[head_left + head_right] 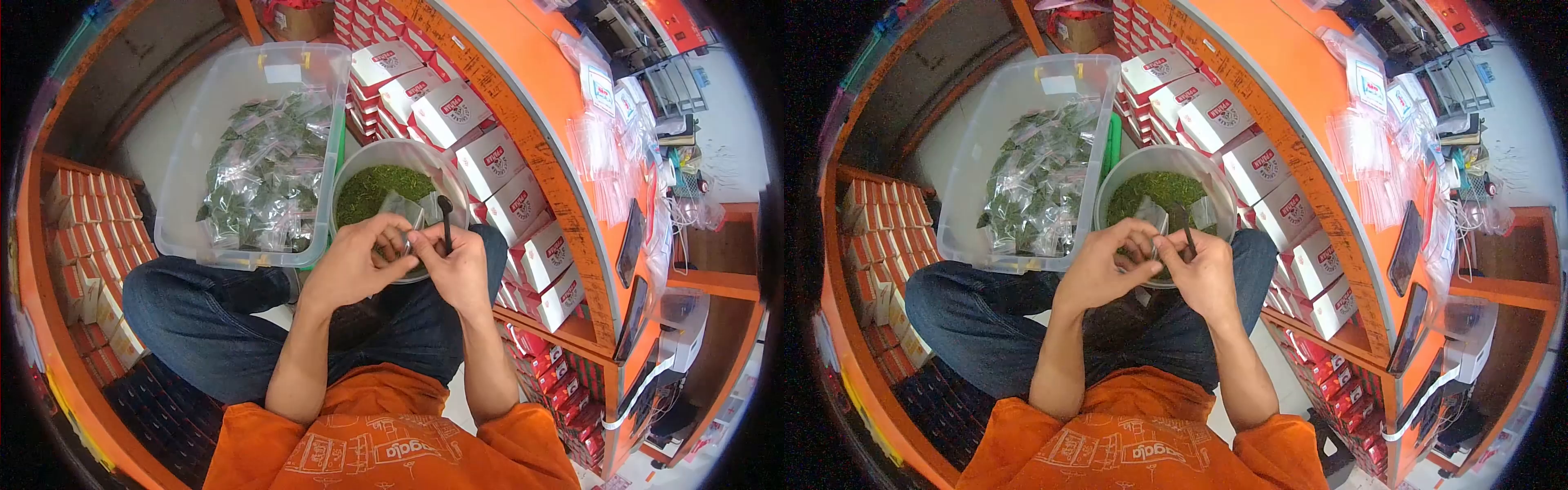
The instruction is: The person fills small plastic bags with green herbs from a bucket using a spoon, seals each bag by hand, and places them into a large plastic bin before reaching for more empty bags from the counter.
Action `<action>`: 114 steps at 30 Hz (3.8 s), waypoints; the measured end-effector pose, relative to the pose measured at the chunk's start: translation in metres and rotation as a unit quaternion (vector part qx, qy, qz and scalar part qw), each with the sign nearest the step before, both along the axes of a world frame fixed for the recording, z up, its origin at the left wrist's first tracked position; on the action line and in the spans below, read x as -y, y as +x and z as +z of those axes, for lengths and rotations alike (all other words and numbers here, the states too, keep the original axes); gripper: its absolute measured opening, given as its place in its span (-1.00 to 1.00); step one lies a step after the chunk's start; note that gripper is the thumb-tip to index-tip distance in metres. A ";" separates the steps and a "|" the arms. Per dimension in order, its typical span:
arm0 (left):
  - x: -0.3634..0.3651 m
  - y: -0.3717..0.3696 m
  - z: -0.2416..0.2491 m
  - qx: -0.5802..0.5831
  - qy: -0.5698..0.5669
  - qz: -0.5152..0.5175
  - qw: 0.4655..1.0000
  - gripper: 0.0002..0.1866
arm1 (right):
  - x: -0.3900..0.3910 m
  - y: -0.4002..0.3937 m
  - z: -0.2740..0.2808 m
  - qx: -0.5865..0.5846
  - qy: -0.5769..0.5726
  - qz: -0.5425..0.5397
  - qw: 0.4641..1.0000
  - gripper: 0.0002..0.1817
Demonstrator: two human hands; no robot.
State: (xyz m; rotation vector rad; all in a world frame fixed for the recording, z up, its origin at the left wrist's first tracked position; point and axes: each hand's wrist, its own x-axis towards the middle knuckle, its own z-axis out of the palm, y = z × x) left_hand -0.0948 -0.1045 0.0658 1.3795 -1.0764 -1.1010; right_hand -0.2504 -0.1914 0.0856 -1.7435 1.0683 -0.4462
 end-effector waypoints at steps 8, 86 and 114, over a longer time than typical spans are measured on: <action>-0.002 -0.001 -0.027 -0.114 0.027 0.001 0.993 -0.75 | 0.002 -0.005 -0.016 0.120 0.064 0.049 0.989 -0.85; 0.001 -0.026 -0.004 0.199 -0.067 0.064 0.976 -0.87 | -0.017 -0.021 0.001 0.023 -0.127 0.044 0.991 -0.84; 0.000 -0.016 -0.012 0.166 -0.096 -0.038 0.981 -0.17 | -0.008 -0.039 -0.027 -0.008 -0.112 0.058 0.992 -0.81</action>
